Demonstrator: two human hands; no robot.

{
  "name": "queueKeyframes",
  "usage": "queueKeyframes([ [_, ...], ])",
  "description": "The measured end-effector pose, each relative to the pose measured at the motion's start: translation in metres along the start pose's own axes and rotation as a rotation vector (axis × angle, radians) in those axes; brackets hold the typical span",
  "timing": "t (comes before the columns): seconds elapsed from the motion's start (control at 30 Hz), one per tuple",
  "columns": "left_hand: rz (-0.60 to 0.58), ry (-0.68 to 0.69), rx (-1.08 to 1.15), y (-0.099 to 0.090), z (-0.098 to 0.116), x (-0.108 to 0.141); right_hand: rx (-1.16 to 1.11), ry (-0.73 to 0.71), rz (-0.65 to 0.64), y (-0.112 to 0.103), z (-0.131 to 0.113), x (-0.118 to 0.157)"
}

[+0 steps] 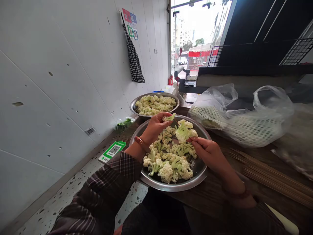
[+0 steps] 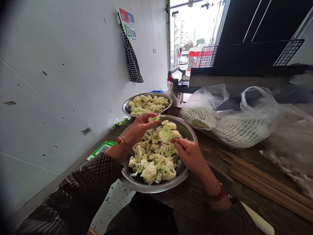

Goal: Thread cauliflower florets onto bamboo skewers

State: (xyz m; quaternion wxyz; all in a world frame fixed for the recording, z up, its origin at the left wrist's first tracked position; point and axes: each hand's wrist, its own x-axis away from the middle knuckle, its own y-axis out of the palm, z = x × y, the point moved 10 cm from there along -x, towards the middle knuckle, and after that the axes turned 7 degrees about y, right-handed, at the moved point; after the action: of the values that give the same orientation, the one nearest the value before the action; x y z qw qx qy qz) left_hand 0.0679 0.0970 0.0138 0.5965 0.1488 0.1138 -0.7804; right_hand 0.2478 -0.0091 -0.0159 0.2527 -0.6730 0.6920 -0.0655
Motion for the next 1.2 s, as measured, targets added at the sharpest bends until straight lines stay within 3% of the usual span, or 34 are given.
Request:
queueKeyframes([
  [0.67,0.046,0.202,-0.388,-0.006,0.022,-0.001,0.031,-0.007,0.007,0.001,-0.002,0.0],
  [1.2,0.072,0.43,-0.7,0.003,0.045,0.005,0.087,-0.057,0.056,0.0,-0.001,0.001],
])
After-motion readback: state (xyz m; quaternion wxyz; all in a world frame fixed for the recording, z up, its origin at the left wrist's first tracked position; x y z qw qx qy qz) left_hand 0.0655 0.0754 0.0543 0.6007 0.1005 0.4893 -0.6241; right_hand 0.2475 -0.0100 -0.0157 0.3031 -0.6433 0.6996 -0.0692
